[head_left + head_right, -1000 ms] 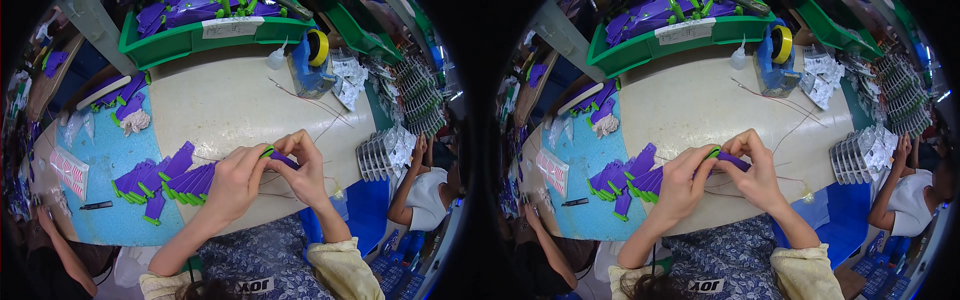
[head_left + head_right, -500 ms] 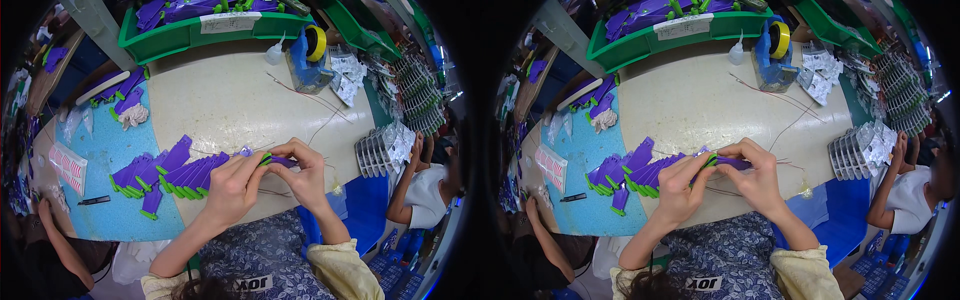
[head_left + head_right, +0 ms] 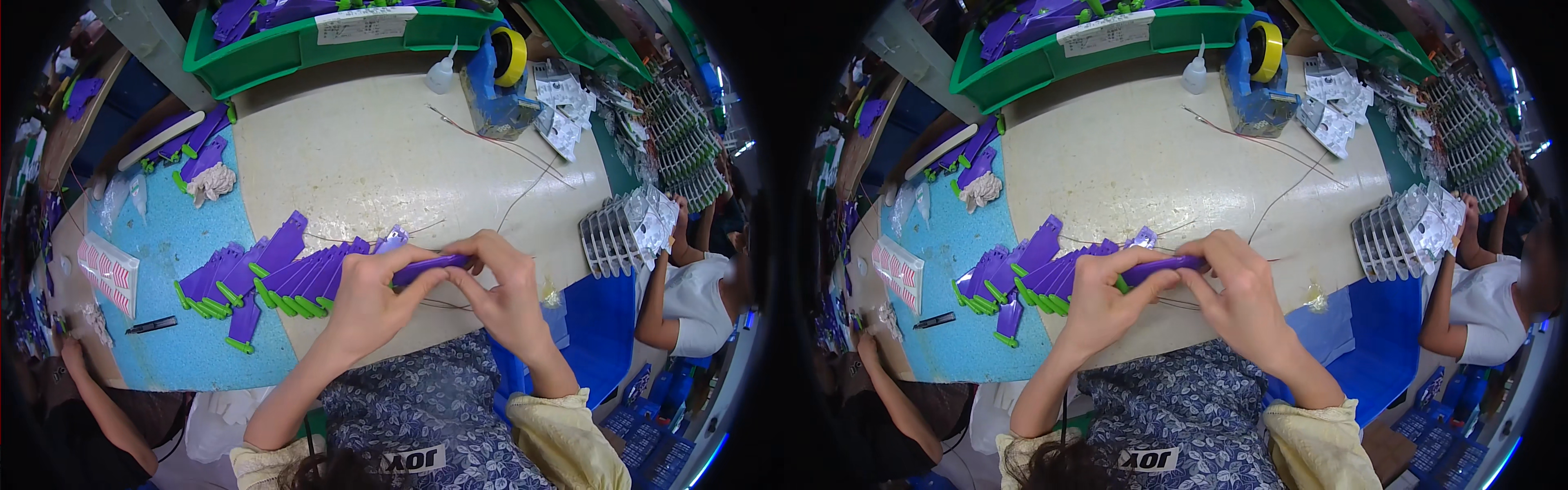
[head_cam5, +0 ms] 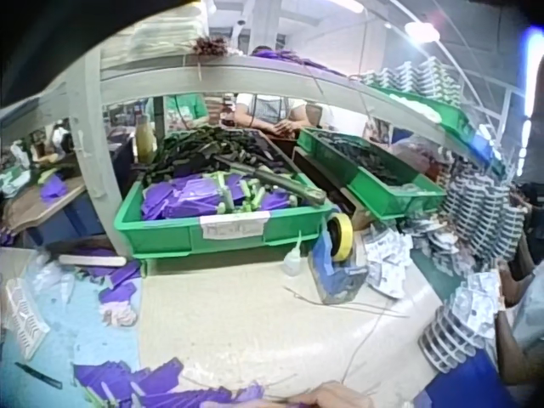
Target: The person assembles purple and green plastic components by inserting thin red wires into the purple parts. They apply glue to the components using a squeeze bottle and use a hammer to secure the parts. The finished assemblies are stacked on the table.
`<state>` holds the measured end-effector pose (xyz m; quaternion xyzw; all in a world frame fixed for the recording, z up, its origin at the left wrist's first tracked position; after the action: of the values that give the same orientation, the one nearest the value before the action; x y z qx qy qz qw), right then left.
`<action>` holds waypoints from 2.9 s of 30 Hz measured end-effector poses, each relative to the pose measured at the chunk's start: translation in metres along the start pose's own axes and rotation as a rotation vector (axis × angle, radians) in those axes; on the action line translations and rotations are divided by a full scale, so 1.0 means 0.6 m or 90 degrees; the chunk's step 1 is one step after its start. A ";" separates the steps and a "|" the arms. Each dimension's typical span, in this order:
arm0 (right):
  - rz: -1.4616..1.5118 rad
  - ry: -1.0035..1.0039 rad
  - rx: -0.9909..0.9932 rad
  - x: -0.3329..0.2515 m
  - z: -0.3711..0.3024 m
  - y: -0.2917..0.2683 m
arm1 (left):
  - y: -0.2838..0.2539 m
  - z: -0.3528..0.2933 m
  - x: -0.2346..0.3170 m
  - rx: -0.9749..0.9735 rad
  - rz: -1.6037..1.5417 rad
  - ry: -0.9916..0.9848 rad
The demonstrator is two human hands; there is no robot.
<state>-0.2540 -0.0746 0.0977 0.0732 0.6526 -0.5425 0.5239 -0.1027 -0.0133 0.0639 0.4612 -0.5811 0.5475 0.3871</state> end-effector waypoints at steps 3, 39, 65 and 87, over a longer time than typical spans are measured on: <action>-0.044 -0.020 0.103 0.005 0.001 -0.043 | 0.004 -0.009 -0.021 0.023 -0.260 -0.151; 0.513 0.112 0.005 0.053 -0.030 0.020 | -0.002 -0.064 0.061 0.238 0.011 0.171; 0.550 0.223 0.023 0.083 -0.082 0.077 | 0.045 -0.034 -0.045 0.292 -0.161 0.072; -0.557 -0.406 0.261 -0.098 0.478 -0.053 | 0.078 0.000 -0.046 0.248 0.414 0.137</action>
<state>-0.0757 -0.2847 0.2019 -0.2704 0.3133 -0.8194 0.3967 -0.1402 -0.0113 0.0246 0.2581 -0.5379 0.7869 0.1572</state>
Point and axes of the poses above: each hand's wrist, its own z-axis towards the middle knuckle, its own y-axis out of the palm, x = y × z, the point moved 5 cm from there along z, towards the middle knuckle, and after that the axes turned 4 degrees about -y, right-handed, at the moved point
